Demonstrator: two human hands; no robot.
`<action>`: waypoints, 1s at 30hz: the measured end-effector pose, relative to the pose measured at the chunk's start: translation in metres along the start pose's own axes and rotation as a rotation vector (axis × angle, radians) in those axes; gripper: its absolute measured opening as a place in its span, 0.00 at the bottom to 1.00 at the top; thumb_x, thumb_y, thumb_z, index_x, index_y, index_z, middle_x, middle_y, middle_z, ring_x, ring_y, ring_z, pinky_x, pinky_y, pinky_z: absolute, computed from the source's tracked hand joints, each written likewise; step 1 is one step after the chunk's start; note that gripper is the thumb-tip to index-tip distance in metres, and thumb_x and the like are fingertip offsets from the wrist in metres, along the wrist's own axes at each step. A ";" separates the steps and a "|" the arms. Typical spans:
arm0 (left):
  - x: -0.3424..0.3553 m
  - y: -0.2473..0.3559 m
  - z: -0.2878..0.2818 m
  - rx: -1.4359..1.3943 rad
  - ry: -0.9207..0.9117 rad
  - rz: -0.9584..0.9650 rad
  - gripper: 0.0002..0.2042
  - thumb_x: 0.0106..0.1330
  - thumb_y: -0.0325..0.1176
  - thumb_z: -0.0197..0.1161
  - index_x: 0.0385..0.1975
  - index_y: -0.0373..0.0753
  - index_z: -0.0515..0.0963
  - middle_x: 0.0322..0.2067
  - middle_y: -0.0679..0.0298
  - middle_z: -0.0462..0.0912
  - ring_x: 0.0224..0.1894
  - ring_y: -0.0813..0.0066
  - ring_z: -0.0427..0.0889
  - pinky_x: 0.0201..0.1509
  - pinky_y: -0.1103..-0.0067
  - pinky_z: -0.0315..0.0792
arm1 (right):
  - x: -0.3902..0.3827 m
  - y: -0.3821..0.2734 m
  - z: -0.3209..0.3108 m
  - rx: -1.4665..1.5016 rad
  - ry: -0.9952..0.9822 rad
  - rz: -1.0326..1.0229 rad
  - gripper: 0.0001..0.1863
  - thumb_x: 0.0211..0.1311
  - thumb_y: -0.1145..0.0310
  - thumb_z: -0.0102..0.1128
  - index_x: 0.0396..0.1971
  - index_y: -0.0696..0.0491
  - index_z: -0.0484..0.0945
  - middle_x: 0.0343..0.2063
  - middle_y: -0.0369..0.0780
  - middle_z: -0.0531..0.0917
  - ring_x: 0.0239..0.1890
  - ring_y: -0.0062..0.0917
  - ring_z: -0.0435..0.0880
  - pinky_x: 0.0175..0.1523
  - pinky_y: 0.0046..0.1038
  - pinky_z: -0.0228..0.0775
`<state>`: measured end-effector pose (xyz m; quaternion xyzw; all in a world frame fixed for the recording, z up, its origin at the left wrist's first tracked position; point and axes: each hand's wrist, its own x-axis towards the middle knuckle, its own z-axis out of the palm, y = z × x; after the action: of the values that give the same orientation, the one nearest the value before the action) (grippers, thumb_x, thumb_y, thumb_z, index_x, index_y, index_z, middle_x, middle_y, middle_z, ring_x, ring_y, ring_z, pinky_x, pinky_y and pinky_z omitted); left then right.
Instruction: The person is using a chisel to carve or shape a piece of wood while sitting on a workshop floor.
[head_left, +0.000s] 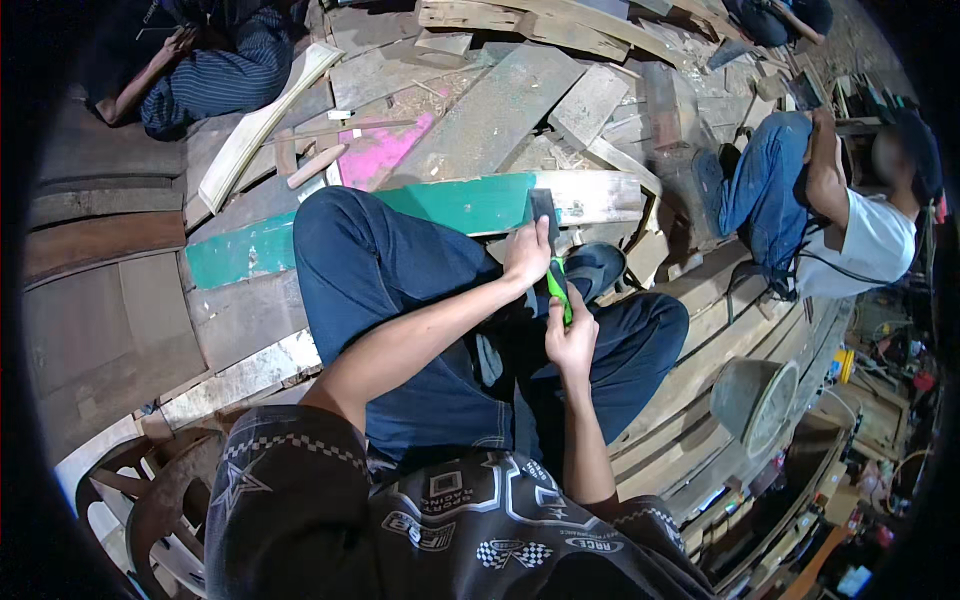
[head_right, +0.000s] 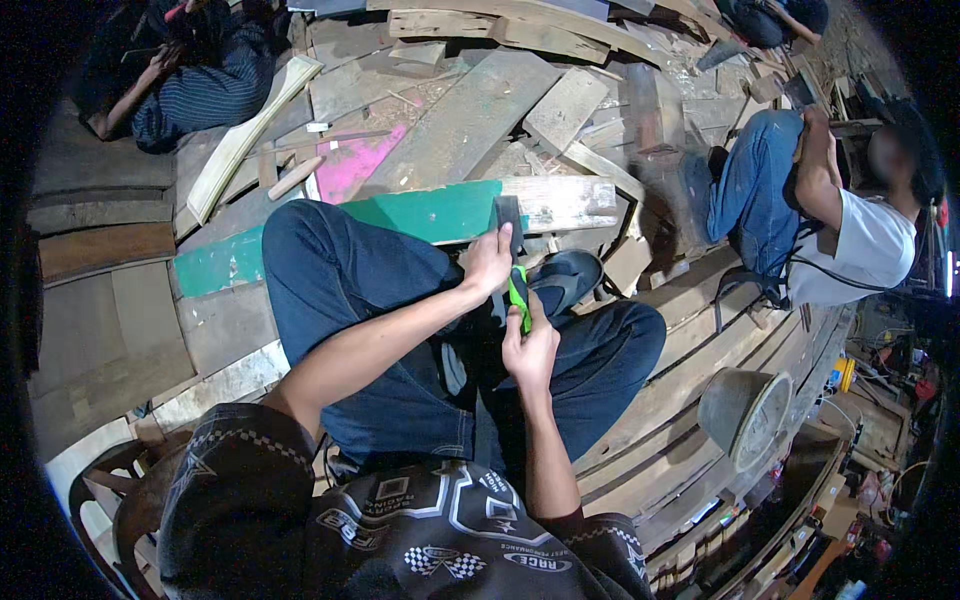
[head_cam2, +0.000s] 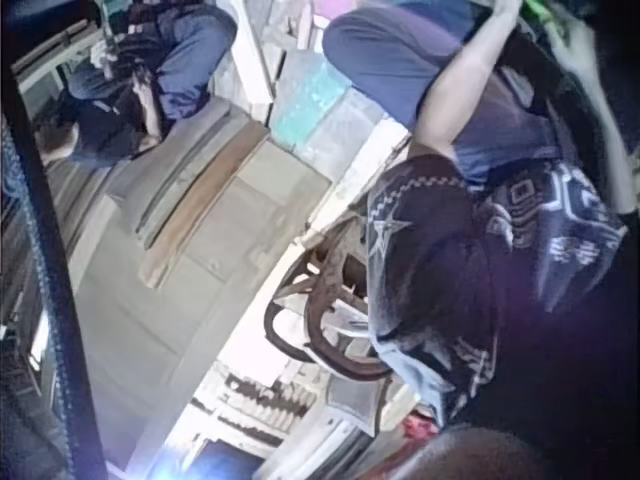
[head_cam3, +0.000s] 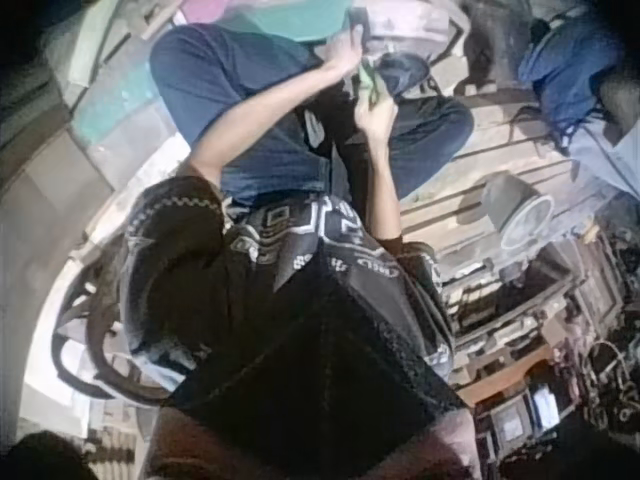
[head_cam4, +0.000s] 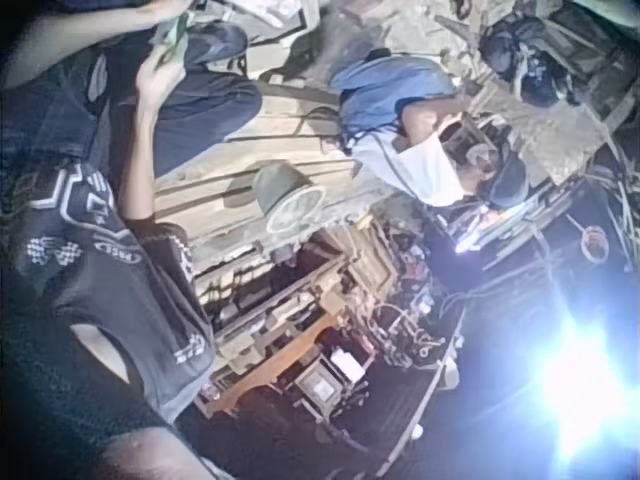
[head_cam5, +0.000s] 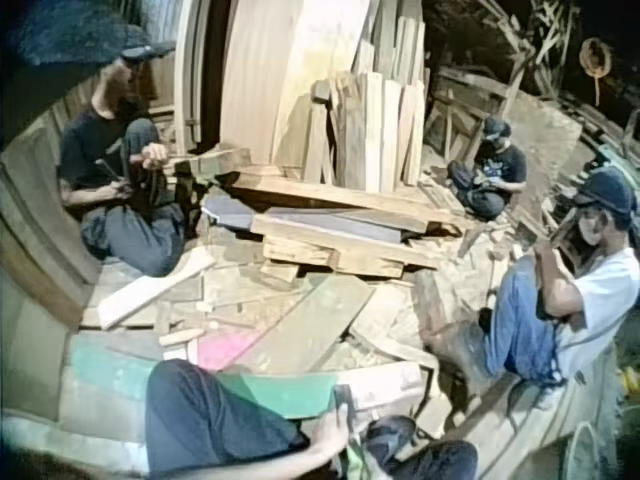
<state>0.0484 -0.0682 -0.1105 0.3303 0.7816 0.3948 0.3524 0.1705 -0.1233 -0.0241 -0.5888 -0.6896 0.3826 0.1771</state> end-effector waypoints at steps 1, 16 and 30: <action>-0.004 -0.005 0.004 -0.030 0.036 0.024 0.28 0.75 0.49 0.37 0.33 0.30 0.77 0.32 0.40 0.80 0.39 0.40 0.79 0.45 0.55 0.72 | -0.004 0.004 0.003 -0.004 0.041 -0.050 0.17 0.64 0.70 0.53 0.51 0.60 0.75 0.21 0.55 0.78 0.23 0.39 0.83 0.31 0.33 0.72; 0.008 -0.011 0.013 -0.007 0.087 0.091 0.26 0.75 0.48 0.38 0.32 0.30 0.76 0.31 0.37 0.79 0.38 0.37 0.78 0.47 0.53 0.71 | 0.011 0.027 0.010 0.054 0.053 -0.101 0.17 0.64 0.69 0.53 0.51 0.57 0.75 0.20 0.52 0.76 0.19 0.33 0.79 0.28 0.31 0.69; 0.011 -0.020 0.013 0.018 0.105 0.073 0.26 0.74 0.50 0.39 0.39 0.33 0.79 0.34 0.39 0.80 0.42 0.39 0.79 0.48 0.54 0.71 | 0.008 0.008 0.011 0.022 0.039 -0.104 0.18 0.64 0.69 0.51 0.52 0.60 0.74 0.21 0.54 0.77 0.24 0.37 0.84 0.29 0.33 0.70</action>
<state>0.0483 -0.0634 -0.1365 0.3406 0.7900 0.4171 0.2932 0.1657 -0.1191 -0.0387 -0.5575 -0.7114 0.3690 0.2168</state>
